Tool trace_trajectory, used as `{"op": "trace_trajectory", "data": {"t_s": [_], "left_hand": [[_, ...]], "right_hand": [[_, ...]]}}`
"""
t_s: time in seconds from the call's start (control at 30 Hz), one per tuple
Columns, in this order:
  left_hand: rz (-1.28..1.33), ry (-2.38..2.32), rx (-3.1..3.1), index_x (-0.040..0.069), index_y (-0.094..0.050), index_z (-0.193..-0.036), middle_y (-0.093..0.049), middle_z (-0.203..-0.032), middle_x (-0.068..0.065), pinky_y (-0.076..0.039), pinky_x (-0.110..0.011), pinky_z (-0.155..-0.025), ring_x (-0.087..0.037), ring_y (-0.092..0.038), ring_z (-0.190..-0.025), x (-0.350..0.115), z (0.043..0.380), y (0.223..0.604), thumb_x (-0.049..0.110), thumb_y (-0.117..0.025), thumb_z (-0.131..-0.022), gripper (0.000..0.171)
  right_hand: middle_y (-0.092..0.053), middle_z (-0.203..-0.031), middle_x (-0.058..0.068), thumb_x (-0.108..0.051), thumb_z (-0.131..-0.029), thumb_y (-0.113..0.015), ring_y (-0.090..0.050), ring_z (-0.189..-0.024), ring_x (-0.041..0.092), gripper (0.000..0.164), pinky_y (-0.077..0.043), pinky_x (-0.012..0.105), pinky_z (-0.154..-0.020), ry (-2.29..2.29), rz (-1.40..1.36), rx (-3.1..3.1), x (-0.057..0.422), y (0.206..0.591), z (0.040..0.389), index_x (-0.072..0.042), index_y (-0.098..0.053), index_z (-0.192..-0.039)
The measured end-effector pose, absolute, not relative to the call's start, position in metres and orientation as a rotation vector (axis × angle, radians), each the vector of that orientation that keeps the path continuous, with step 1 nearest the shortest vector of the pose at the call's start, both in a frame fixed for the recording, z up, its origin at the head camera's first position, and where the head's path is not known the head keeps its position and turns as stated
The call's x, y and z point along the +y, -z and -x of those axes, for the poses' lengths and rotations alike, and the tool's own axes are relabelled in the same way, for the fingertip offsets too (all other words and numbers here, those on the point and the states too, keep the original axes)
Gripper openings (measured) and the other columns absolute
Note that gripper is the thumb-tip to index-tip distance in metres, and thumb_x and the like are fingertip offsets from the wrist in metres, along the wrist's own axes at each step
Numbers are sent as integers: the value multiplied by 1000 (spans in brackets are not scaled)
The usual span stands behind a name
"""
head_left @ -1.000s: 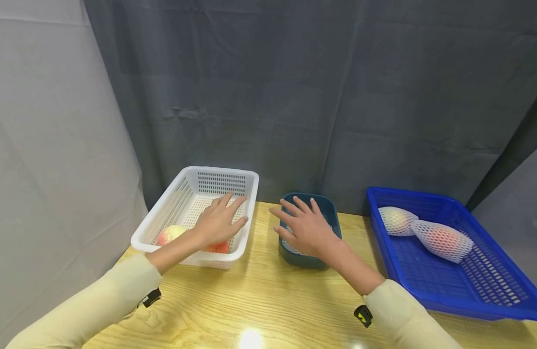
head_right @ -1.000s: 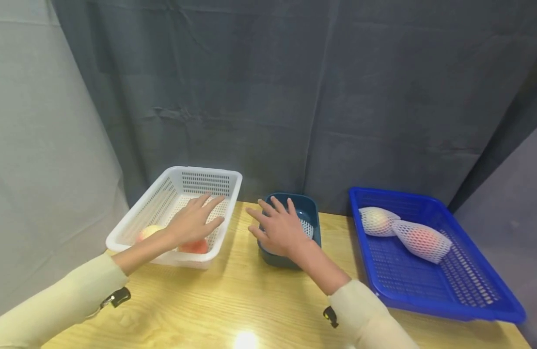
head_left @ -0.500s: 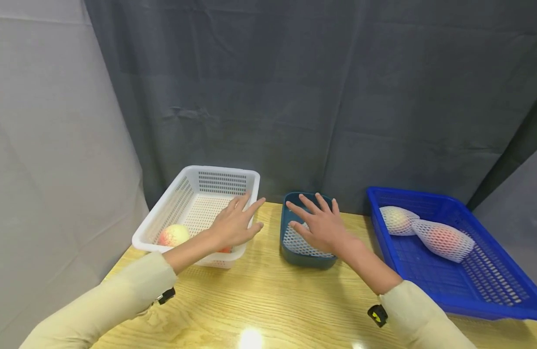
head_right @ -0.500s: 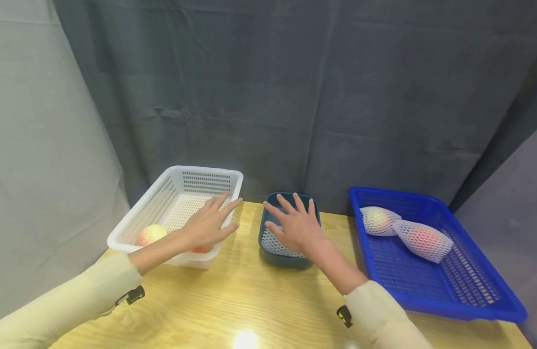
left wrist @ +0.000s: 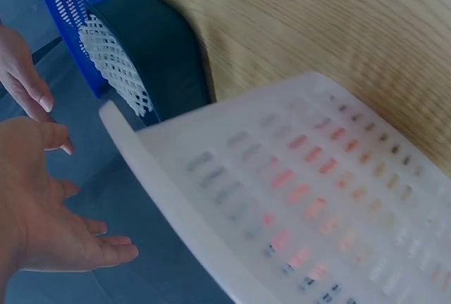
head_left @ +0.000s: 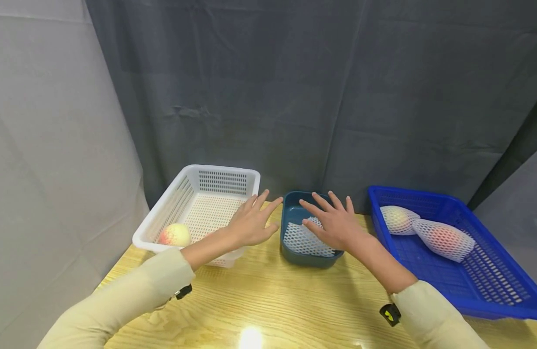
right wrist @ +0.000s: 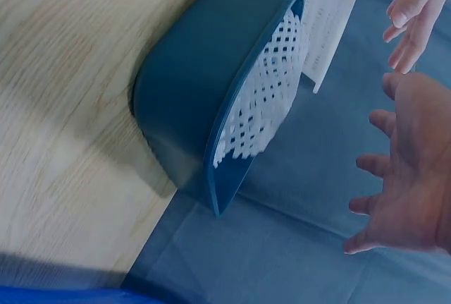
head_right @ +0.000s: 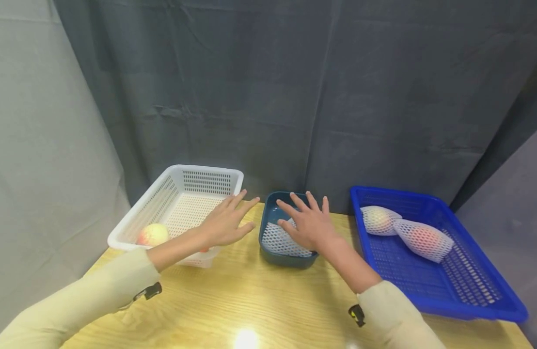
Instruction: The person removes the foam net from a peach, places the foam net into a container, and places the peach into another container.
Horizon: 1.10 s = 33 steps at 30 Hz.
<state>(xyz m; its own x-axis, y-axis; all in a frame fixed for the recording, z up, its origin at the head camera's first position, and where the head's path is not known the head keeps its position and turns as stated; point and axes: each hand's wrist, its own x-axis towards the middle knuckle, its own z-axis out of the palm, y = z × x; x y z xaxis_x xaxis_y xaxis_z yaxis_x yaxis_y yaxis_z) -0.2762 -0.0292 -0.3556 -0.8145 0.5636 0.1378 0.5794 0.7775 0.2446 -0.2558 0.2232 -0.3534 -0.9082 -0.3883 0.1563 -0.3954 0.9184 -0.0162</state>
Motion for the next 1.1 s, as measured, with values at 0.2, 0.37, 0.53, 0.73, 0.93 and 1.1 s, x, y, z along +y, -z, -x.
{"op": "trace_trajectory", "data": {"t_s": [0.2, 0.37, 0.53, 0.73, 0.93, 1.1], "left_hand": [[963, 362, -2908, 25, -26, -160, -15, -163, -18, -22, -57, -115, -46, -24, -143, -14, 277, 357, 45, -49, -103, 64], [1003, 354, -2893, 25, -27, -159, -17, -163, -19, -23, -58, -115, -47, -24, -143, -1, 274, 355, 46, -49, -103, 64], [1021, 345, -2898, 26, -27, -159, -17, -163, -17, -23, -58, -115, -45, -24, -144, 8, 272, 356, 46, -49, -103, 64], [1047, 292, -2915, 27, -25, -160, -16, -164, -16, -24, -55, -115, -43, -23, -145, 17, 266, 358, 48, -46, -104, 63], [1072, 292, -2892, 28, -26, -160, -17, -164, -15, -24, -55, -115, -42, -25, -144, 27, 262, 359, 47, -47, -103, 63], [1095, 320, -2888, 27, -25, -160, -16, -164, -15, -23, -56, -115, -42, -23, -145, 33, 260, 358, 47, -46, -104, 63]], "right_hand": [[-31, -159, 15, -49, -103, -49, -20, -144, 51, 57, -10, 78, -105, -86, -600, -2925, 236, 349, 254, -26, -40, -154], [-30, -159, 16, -48, -103, -50, -19, -143, 52, 57, -10, 79, -104, -82, -562, -2942, 247, 347, 252, -25, -40, -155], [-29, -160, 17, -48, -103, -49, -17, -143, 53, 58, -8, 79, -104, -85, -536, -2965, 257, 349, 250, -25, -39, -155], [-29, -160, 18, -53, -103, -46, -16, -143, 53, 60, -7, 80, -104, -92, -512, -2980, 271, 350, 247, -25, -39, -155], [-28, -160, 17, -53, -102, -46, -14, -143, 53, 60, -5, 80, -103, -116, -471, -2993, 286, 349, 244, -25, -39, -155], [-27, -160, 19, -54, -102, -46, -15, -142, 56, 60, -3, 80, -102, -116, -445, -3004, 296, 348, 239, -25, -40, -154]]}}
